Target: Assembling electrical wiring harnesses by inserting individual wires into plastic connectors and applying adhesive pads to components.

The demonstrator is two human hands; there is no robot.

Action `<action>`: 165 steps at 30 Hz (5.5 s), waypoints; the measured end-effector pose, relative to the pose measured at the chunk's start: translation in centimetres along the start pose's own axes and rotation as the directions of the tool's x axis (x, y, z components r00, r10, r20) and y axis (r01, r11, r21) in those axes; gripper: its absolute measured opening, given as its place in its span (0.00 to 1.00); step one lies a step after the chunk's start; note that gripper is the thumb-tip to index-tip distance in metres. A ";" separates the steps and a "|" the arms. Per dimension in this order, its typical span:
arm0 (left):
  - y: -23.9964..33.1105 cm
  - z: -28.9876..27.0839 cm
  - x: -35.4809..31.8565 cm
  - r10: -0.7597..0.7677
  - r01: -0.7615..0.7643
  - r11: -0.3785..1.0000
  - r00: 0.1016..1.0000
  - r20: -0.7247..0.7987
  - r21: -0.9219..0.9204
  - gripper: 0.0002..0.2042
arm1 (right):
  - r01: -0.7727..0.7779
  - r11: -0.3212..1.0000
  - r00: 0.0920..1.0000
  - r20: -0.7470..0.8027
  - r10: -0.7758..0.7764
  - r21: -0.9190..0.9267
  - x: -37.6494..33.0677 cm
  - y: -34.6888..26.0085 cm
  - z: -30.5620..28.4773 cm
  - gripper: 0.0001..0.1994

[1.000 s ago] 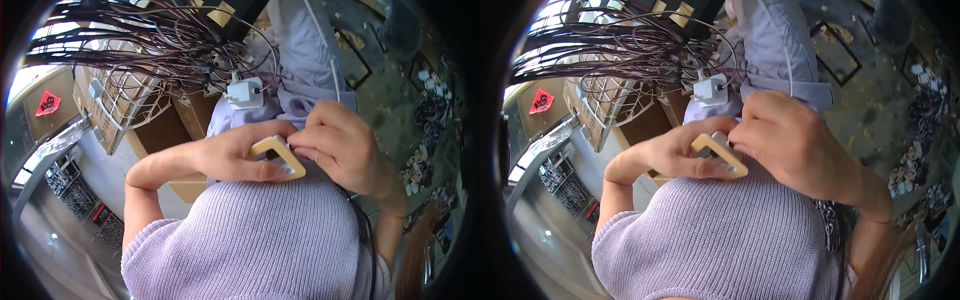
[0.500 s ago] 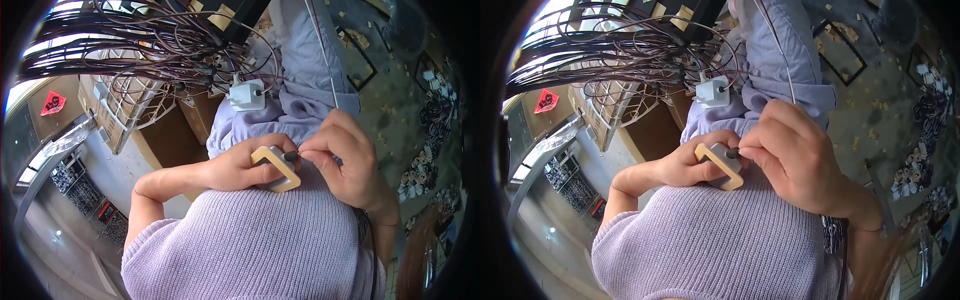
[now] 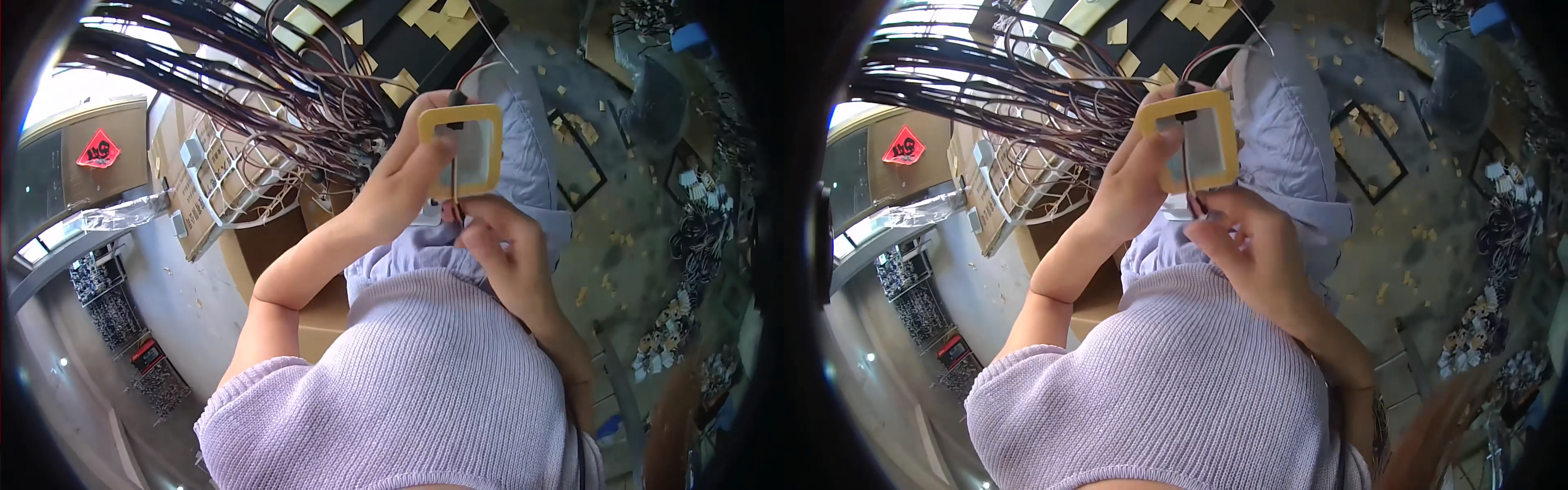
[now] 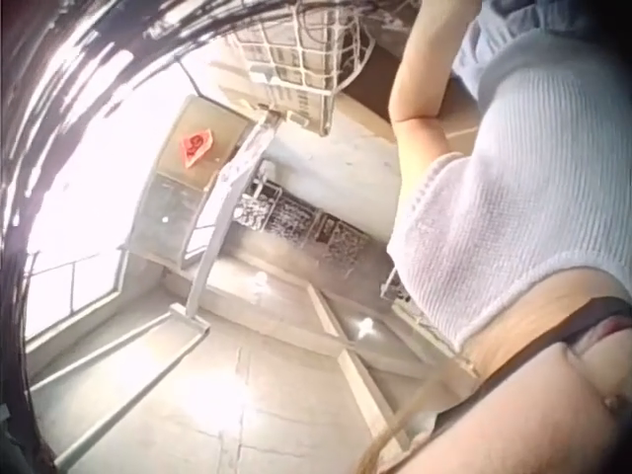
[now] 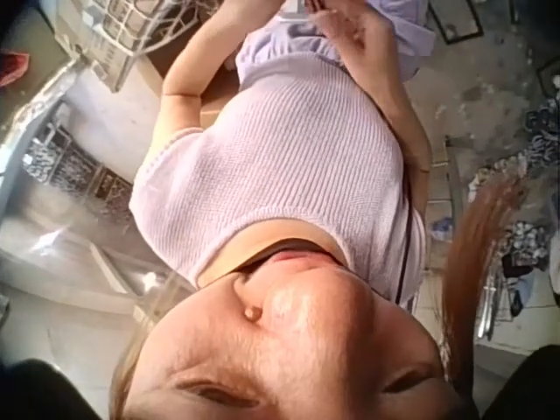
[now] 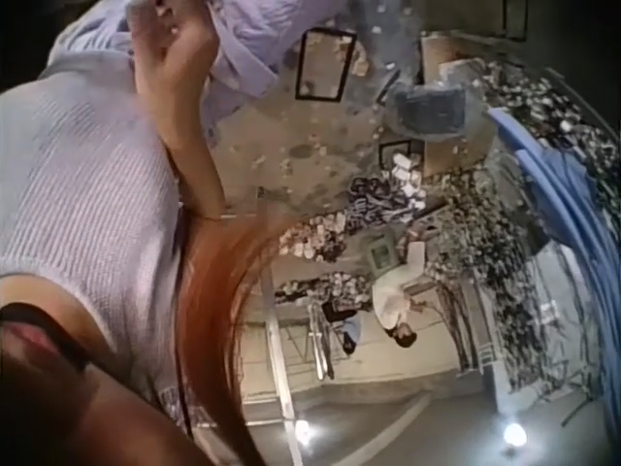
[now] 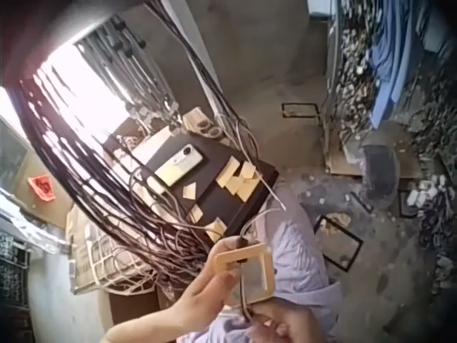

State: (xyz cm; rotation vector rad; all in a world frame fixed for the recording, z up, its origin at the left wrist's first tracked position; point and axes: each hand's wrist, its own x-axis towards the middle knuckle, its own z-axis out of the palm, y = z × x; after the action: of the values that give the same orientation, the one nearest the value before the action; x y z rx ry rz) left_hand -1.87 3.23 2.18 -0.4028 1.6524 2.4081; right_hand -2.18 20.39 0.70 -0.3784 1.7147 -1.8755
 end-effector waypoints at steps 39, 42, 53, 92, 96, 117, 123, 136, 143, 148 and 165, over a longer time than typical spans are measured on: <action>0.9 -0.8 2.0 0.312 -0.408 0.910 0.794 0.523 0.078 0.48 | 0.462 0.881 0.886 0.094 -0.454 -0.099 0.5 -8.2 -3.2 0.07; 1.5 1.1 4.1 0.147 -0.292 0.950 0.739 0.658 0.115 0.37 | 0.592 0.804 0.796 -0.195 -0.573 0.055 5.3 -9.5 -5.5 0.07; -6.4 -2.4 1.5 0.057 -0.291 0.745 0.925 0.376 0.601 0.28 | 0.368 0.800 0.825 -0.231 -0.516 -0.474 10.1 0.8 -13.6 0.17; -3.7 2.8 -0.7 -0.139 0.085 0.953 0.975 -0.172 -0.290 0.12 | -0.103 0.974 0.983 0.129 0.130 -0.201 -1.0 -3.3 -4.7 0.05; -4.4 2.3 -0.3 -0.201 0.129 0.933 0.961 -0.191 -0.336 0.14 | -0.043 0.986 0.956 0.292 -0.005 0.160 -1.3 -4.7 -5.7 0.09; 8.5 -7.1 -26.1 0.913 -0.906 0.398 0.375 0.159 -0.145 0.17 | -0.304 0.934 0.819 -0.553 0.155 -0.188 2.3 22.7 -22.4 0.08; 8.3 -11.6 -36.3 0.941 -0.985 0.161 0.173 -0.291 -0.067 0.09 | -0.317 0.665 0.898 -0.439 -0.019 -0.676 6.1 23.6 -22.1 0.14; -4.1 -25.4 -34.0 0.717 0.447 0.642 -0.063 -0.694 0.623 0.18 | 0.182 0.599 0.792 -0.245 -0.559 -0.780 19.9 4.4 -11.8 0.19; 1.0 -6.8 -10.5 0.939 -0.327 0.170 0.340 -0.052 0.930 0.09 | 0.584 0.610 0.709 -0.031 -0.705 -0.535 28.2 -1.8 -6.2 0.09; 3.9 -0.8 2.1 0.925 -0.668 0.238 0.377 0.044 0.705 0.16 | 0.556 0.831 0.831 0.050 -0.555 -0.015 25.0 -3.8 -8.5 0.10; 2.2 1.9 10.5 0.800 -0.669 0.591 0.558 -0.221 0.450 0.14 | 0.548 0.708 0.828 0.169 -0.534 -0.447 28.9 -3.5 -5.6 0.12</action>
State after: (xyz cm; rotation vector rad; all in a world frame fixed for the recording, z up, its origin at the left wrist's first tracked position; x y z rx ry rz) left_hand -12.74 4.27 1.34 -0.1363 2.8527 2.6004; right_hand -29.17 8.42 -1.39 -1.2240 2.2155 -1.7579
